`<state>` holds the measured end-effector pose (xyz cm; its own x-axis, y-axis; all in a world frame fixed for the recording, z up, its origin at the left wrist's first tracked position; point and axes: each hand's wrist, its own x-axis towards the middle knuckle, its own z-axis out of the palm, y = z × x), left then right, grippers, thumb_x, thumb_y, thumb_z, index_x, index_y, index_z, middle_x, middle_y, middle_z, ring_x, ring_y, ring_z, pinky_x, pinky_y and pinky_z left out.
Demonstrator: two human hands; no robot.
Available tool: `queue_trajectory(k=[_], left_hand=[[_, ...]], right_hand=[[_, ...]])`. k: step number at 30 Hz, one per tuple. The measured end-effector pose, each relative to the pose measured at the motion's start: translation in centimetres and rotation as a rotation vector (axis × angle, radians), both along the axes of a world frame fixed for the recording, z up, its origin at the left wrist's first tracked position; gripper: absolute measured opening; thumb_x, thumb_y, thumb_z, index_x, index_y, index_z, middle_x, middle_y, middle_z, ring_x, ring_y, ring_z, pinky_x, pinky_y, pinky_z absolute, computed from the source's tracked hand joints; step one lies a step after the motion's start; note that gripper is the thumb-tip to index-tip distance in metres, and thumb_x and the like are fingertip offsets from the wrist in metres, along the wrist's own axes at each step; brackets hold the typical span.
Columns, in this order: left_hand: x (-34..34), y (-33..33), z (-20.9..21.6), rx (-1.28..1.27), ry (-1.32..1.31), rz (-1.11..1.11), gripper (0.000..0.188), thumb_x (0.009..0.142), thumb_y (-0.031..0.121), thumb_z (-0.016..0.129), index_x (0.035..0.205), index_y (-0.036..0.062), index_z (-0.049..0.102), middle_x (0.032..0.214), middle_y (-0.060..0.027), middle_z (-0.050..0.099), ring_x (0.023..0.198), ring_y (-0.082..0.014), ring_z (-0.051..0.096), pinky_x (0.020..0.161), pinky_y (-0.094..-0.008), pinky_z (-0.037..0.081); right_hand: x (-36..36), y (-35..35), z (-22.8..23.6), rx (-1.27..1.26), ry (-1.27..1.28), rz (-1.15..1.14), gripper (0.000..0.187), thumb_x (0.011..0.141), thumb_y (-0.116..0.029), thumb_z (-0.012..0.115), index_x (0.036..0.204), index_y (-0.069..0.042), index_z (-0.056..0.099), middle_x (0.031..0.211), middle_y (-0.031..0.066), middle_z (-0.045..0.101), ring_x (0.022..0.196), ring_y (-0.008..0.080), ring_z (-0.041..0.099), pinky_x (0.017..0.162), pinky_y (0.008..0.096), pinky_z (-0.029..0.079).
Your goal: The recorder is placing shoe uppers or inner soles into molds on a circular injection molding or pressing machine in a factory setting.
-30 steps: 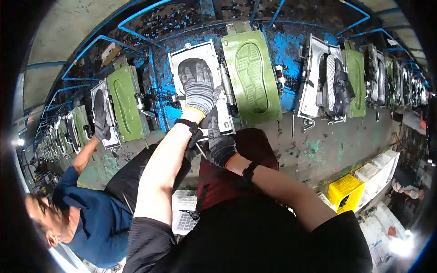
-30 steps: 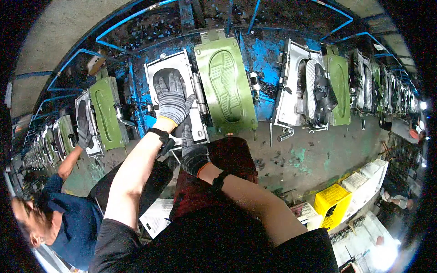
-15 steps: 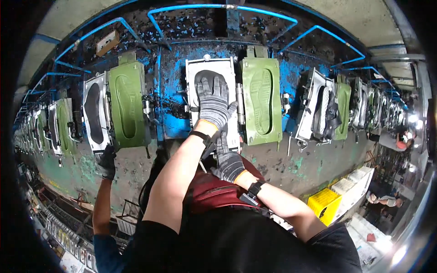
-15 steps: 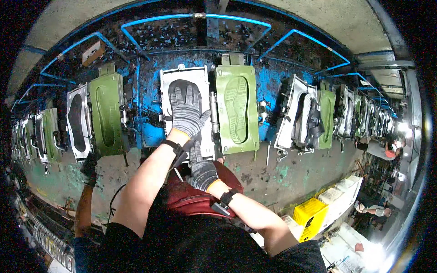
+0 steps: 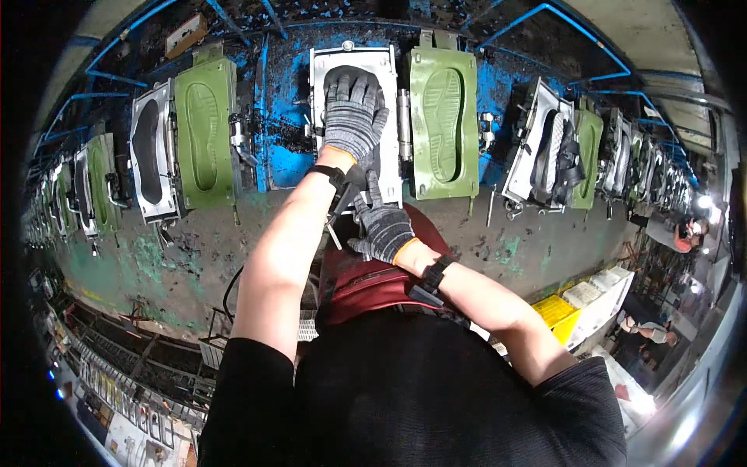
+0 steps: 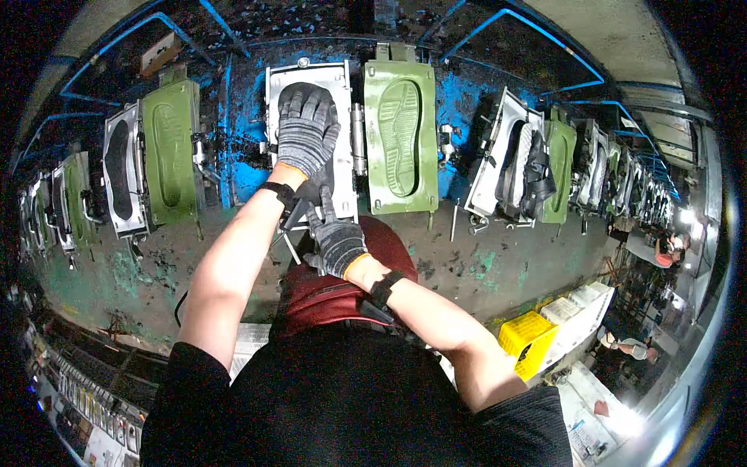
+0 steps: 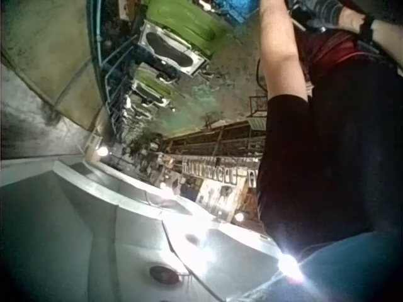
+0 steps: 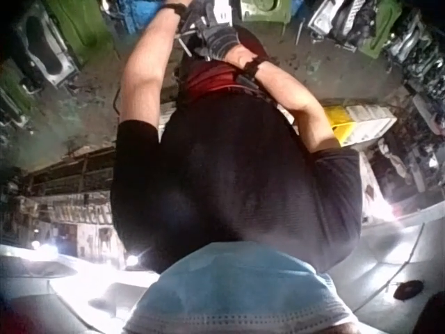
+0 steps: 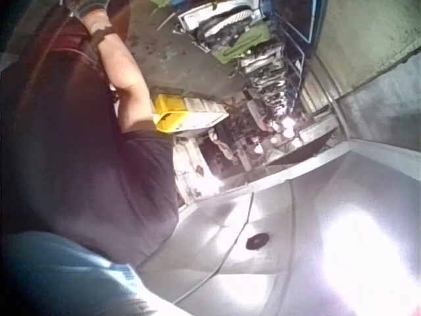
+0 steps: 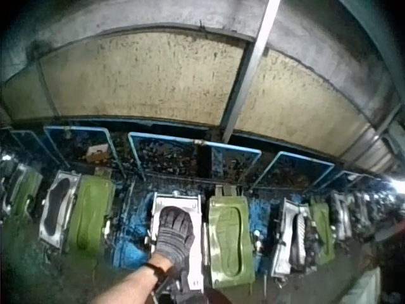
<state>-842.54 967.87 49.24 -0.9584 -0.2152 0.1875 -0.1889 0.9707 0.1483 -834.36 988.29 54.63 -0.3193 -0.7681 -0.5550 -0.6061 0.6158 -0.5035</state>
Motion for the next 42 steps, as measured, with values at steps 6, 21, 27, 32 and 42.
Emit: queue_trajectory(k=[6,21,27,32,42], left_hand=[[0.8,4.1,1.4,-0.063,-0.290,-0.003,0.096,0.095,0.067,0.049,0.159,-0.0028,0.035,0.166,-0.0319,0.024,0.152,-0.0582,0.013,0.120,-0.0747,0.002],[0.5,-1.9,1.1,0.239,-0.168,-0.081,0.079,0.095,0.065,0.053,0.151,0.0097,0.053,0.162,-0.0120,0.042,0.149,-0.0390,0.034,0.125,-0.0586,0.020],[3.5,-14.9,-16.0,0.663,0.043,0.572,0.064,0.100,0.059,0.050,0.139,0.0102,0.062,0.140,-0.0117,0.056,0.128,-0.0321,0.047,0.111,-0.0513,0.029],[11.8,-17.6,-26.5,1.486,0.010,0.361,0.043,0.102,0.049,0.057,0.115,0.0115,0.074,0.096,-0.0053,0.074,0.078,-0.0243,0.063,0.073,-0.0382,0.053],[11.6,1.5,4.5,0.670,-0.371,0.436,0.050,0.089,0.052,0.073,0.098,0.0030,0.075,0.100,-0.0216,0.075,0.094,-0.0366,0.072,0.085,-0.0450,0.056]], right_hand=[[-0.2,1.3,0.0,-0.160,0.169,0.026,0.105,0.073,-0.052,0.083,0.157,-0.007,0.039,0.166,0.0370,0.013,0.105,0.0451,0.068,0.082,0.0524,0.058],[0.7,2.7,-6.1,-0.160,0.092,0.253,0.025,0.088,-0.018,0.060,0.109,-0.007,0.070,0.084,0.0179,0.073,0.083,0.0377,0.072,0.071,0.0507,0.056],[2.6,4.2,-3.3,-0.074,0.167,0.048,0.048,0.081,-0.013,0.067,0.128,-0.017,0.066,0.118,0.0202,0.068,0.097,0.0395,0.071,0.079,0.0523,0.058],[4.0,3.4,-6.1,-0.180,0.162,0.027,0.046,0.079,-0.013,0.066,0.125,-0.012,0.066,0.116,0.0216,0.066,0.097,0.0399,0.069,0.080,0.0509,0.057],[-1.0,4.1,-3.4,-0.259,0.233,0.402,0.043,0.081,-0.019,0.064,0.123,-0.010,0.070,0.111,0.0211,0.072,0.093,0.0423,0.070,0.082,0.0519,0.056]])
